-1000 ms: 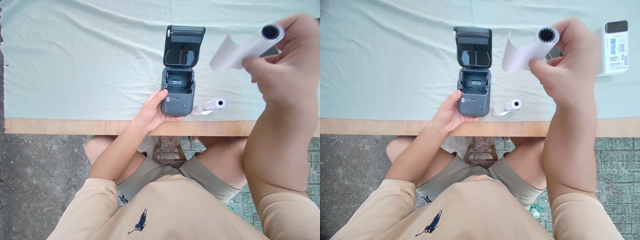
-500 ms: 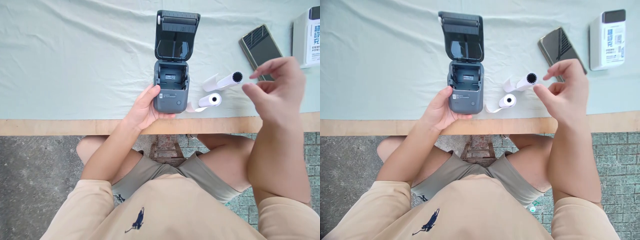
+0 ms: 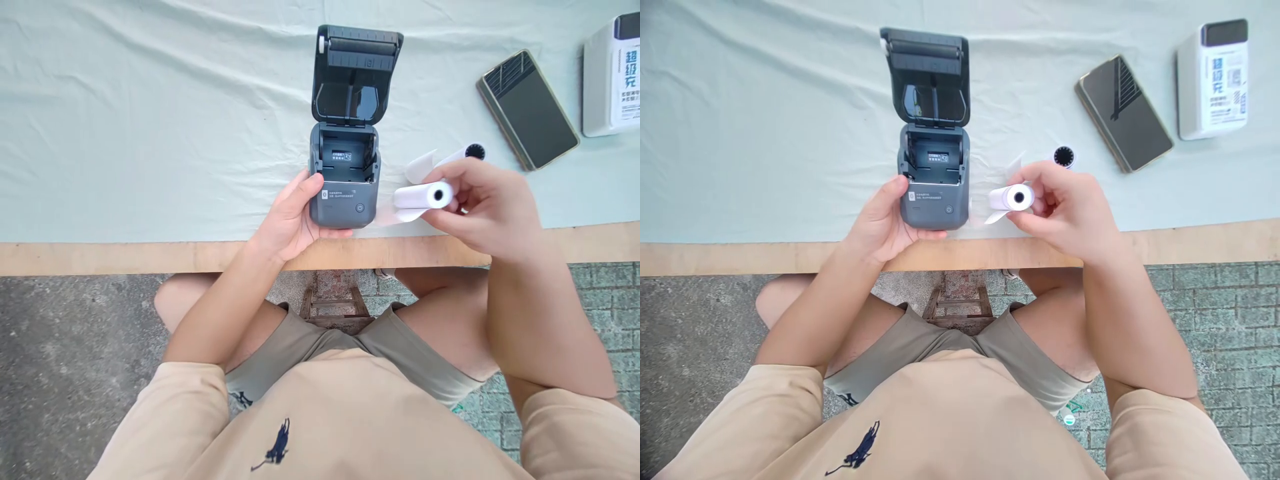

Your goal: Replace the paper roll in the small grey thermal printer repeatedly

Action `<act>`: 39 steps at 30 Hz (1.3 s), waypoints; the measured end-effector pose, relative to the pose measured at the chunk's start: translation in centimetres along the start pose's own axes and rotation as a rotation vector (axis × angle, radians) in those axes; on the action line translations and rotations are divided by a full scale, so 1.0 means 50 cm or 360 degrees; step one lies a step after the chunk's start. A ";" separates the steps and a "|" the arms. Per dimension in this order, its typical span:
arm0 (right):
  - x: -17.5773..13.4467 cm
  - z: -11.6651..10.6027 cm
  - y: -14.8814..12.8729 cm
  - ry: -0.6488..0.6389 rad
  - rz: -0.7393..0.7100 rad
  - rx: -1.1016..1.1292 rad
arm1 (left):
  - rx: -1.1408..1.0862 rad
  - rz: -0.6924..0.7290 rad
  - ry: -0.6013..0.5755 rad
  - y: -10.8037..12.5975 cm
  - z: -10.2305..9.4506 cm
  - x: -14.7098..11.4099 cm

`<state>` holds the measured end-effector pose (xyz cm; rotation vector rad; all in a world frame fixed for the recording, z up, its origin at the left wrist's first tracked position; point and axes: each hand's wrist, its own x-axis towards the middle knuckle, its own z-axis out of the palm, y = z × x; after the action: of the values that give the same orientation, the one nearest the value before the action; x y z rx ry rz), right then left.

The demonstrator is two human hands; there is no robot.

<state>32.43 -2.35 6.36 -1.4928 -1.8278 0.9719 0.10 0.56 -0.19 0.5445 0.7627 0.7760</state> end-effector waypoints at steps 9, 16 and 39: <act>0.072 0.064 -0.061 0.0033 -0.0286 0.0384 | -0.0080 0.0146 0.0062 -0.013 0.018 -0.003; 0.104 0.124 -0.095 0.0080 -0.0436 -0.0671 | 0.0049 0.0079 0.0168 -0.003 0.042 -0.026; 0.090 0.127 -0.044 0.0112 -0.0671 -0.0694 | 0.0098 0.0085 0.0126 -0.006 0.043 -0.027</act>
<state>25.16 0.69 4.54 -1.2663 -2.2738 0.3280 1.23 -1.02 1.47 0.5944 0.8500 0.8296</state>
